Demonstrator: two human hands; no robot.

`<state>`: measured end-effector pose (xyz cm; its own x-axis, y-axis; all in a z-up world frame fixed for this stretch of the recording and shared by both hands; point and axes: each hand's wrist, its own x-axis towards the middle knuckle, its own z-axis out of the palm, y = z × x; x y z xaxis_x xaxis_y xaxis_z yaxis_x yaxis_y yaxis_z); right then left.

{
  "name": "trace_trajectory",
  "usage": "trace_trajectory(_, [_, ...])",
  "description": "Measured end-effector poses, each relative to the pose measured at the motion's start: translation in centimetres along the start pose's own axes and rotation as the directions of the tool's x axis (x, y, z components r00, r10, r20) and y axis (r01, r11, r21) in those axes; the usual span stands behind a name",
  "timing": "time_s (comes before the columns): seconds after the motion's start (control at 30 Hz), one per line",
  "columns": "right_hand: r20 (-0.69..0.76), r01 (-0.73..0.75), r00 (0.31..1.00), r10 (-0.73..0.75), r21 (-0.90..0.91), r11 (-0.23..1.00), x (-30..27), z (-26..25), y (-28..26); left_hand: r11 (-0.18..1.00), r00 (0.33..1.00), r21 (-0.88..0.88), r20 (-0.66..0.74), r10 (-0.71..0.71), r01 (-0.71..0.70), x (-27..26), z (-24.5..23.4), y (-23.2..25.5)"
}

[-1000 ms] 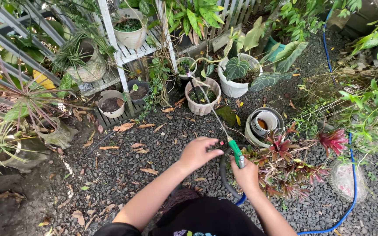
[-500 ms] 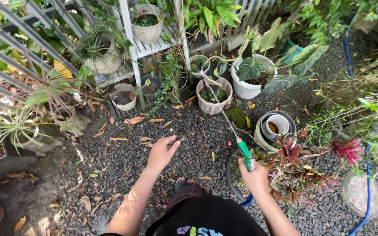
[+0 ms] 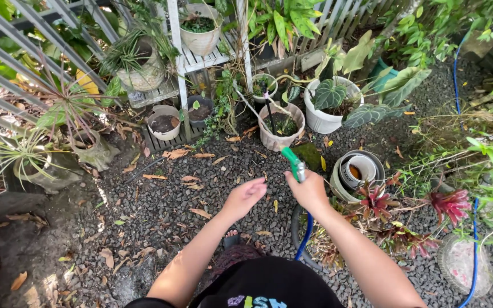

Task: Watering several potted plants in an outdoor garden using a hose.

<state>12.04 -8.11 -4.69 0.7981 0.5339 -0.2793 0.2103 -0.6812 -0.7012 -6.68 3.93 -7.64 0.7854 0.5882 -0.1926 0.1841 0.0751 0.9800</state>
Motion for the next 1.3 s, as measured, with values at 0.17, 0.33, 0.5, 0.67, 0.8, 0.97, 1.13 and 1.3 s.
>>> trace_trajectory(0.17, [0.106, 0.075, 0.992, -0.070, -0.043, 0.996, -2.3, 2.6, -4.3, 0.993, 0.994, 0.030, 0.016, 0.111, -0.112, 1.6, 1.5, 6.2])
trace_trajectory(0.33, [0.175, 0.242, 0.960, -0.218, -0.137, 0.961, -2.1, 4.2, -4.5, 0.969, 0.984, 0.241, -0.152, 0.090, -0.052, 1.7, 1.3, 6.9])
trace_trajectory(0.5, [0.344, 0.302, 0.901, -0.264, -0.062, 0.951, -3.4, 2.2, -6.9, 0.975, 0.964, 0.215, -0.246, 0.104, -0.051, 2.5, 0.6, 6.2])
trace_trajectory(0.67, [0.504, 0.245, 0.817, -0.281, 0.138, 0.960, -2.7, 3.9, -2.3, 0.991, 0.938, 0.131, -0.339, 0.074, -0.031, 3.8, -0.2, 4.0])
trace_trajectory(0.8, [0.382, 0.245, 0.831, -0.403, 0.399, 0.884, -2.4, 6.1, -0.6, 0.998, 0.950, -0.040, -0.309, -0.049, 0.039, 2.8, 0.1, 4.5])
trace_trajectory(0.97, [0.358, 0.290, 0.845, -0.396, 0.316, 0.903, -1.3, 8.2, 0.3, 0.981, 0.964, -0.097, -0.192, -0.182, 0.166, 2.4, 0.4, 5.2])
trace_trajectory(1.13, [0.519, -0.023, 0.770, -0.370, 0.602, 0.798, -1.2, 10.2, 2.5, 0.986, 0.906, -0.062, -0.390, -0.167, 0.155, 6.0, -0.6, 1.4])
trace_trajectory(1.3, [0.731, 0.198, 0.642, -0.233, 0.136, 0.971, -2.9, 11.1, 8.6, 0.994, 0.861, -0.095, -0.500, -0.093, 0.053, 6.9, -3.5, 3.2])
